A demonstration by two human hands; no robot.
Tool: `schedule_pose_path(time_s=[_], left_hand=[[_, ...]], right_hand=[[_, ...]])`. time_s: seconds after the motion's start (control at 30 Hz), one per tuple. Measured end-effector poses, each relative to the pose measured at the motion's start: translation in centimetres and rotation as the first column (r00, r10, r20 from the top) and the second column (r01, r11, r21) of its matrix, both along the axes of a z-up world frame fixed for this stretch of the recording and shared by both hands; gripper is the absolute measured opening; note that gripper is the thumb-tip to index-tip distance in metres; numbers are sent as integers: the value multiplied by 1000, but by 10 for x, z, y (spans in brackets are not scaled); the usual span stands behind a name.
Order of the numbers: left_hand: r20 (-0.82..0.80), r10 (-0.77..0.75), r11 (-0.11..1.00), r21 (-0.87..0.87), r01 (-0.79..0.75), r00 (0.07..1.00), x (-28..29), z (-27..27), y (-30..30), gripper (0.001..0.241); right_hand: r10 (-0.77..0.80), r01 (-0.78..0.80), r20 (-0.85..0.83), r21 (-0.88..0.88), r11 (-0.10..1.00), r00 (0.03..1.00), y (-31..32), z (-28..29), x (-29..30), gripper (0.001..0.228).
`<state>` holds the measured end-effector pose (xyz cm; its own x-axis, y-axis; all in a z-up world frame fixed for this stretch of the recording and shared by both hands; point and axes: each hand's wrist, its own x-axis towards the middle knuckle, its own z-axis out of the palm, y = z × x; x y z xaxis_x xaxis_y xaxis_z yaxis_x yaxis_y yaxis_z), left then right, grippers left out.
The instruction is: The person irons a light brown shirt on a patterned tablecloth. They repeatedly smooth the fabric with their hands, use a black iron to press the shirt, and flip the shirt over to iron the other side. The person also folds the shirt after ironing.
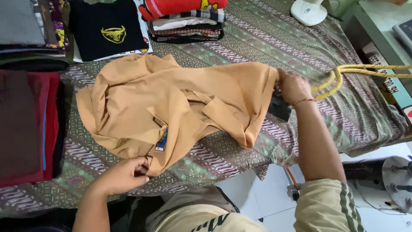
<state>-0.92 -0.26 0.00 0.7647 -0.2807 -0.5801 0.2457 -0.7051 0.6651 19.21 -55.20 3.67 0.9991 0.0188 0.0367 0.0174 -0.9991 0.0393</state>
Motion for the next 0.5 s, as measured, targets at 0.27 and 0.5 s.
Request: schedule_pose_path(time_s=[0.27, 0.5], left_hand=[[27, -103, 994, 29, 102, 994, -22, -7, 15, 25], [170, 436, 886, 88, -455, 884, 9, 22, 40, 17]], right_hand=[[-524, 522, 18, -132, 843, 851, -129, -45, 71, 28], [-396, 375, 266, 128, 918, 879, -33, -34, 66, 43]])
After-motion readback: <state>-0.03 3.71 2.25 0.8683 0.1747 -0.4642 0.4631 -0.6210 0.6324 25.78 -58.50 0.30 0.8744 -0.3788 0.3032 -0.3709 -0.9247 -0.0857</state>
